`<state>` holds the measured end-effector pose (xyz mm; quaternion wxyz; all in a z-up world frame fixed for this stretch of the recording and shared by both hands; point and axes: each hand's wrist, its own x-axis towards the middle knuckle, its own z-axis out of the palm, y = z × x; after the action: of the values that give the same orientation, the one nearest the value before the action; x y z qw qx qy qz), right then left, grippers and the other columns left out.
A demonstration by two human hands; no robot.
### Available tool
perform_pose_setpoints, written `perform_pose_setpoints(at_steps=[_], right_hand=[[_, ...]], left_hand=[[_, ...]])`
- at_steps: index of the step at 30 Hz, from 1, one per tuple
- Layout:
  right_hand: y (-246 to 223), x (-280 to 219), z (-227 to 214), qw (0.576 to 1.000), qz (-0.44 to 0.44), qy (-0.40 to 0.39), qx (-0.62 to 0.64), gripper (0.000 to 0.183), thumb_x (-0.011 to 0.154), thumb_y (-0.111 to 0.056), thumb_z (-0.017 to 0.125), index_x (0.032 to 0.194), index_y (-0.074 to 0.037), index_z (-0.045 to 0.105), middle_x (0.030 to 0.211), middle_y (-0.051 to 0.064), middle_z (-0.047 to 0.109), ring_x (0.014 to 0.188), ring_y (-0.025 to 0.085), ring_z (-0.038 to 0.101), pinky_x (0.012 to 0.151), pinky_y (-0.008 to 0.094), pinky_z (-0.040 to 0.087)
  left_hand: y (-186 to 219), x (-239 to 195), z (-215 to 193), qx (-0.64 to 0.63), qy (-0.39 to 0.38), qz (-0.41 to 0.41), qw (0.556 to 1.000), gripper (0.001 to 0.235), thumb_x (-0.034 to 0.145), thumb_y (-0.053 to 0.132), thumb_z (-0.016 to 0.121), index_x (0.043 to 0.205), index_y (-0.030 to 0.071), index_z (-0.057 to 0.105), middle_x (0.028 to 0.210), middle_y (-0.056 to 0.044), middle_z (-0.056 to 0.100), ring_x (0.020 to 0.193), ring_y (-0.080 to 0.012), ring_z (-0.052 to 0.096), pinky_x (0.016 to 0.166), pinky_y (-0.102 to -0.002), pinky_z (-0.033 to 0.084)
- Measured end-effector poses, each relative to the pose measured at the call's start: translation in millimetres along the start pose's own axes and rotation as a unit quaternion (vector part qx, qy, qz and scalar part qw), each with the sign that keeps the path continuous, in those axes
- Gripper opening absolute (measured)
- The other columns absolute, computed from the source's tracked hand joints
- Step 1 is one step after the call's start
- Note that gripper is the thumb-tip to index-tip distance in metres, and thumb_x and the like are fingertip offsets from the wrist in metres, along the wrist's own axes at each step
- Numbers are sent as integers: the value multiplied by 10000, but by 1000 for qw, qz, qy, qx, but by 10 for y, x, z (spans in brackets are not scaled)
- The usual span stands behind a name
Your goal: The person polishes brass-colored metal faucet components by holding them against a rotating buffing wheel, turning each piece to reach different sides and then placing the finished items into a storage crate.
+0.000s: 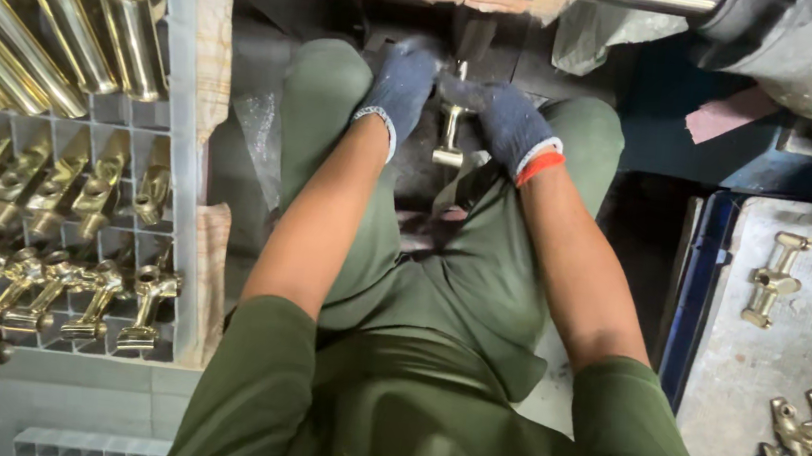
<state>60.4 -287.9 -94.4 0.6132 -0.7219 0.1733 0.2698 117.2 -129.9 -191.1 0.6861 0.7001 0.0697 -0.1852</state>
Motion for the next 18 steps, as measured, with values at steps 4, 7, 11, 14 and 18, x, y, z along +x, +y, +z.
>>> perform_pose_setpoints(at_steps=[4,7,11,14,18], right_hand=[[-16,-339,97,994,-66,-10,-82,464,885,-415,723,1105,-9,761,976,57,779,869,142,698,813,295,548],[146,-800,440,959,-136,103,-226,477,803,-311,803,1132,24,720,992,140,748,920,224,715,811,347,556],[240,-1348,739,915,-282,215,-191,521,928,-238,684,1372,17,586,1197,171,718,1091,244,702,916,361,565],[334,-1726,768,955,-228,148,119,550,980,-235,663,1456,-10,507,1336,135,656,1199,245,661,1032,391,548],[392,-1896,756,748,-43,-155,644,521,1047,-409,626,1382,-14,562,1157,180,677,1057,304,668,978,459,563]], left_hand=[[359,-474,-57,-70,-36,11,997,242,860,227,697,1016,42,688,922,-27,701,853,-121,614,776,-327,514],[652,-1270,4,145,47,110,982,435,746,341,831,942,7,632,873,-93,645,808,-216,606,730,-376,522],[1113,-2083,102,250,135,352,892,463,763,323,847,1057,79,585,999,-106,570,979,-327,560,897,-477,429],[1357,-2339,34,237,90,405,878,433,772,264,834,1088,103,586,1022,-91,566,991,-307,552,913,-483,418],[1414,-2509,-56,214,50,457,862,446,822,228,856,1132,92,565,1100,-93,564,1072,-300,547,966,-475,426]])
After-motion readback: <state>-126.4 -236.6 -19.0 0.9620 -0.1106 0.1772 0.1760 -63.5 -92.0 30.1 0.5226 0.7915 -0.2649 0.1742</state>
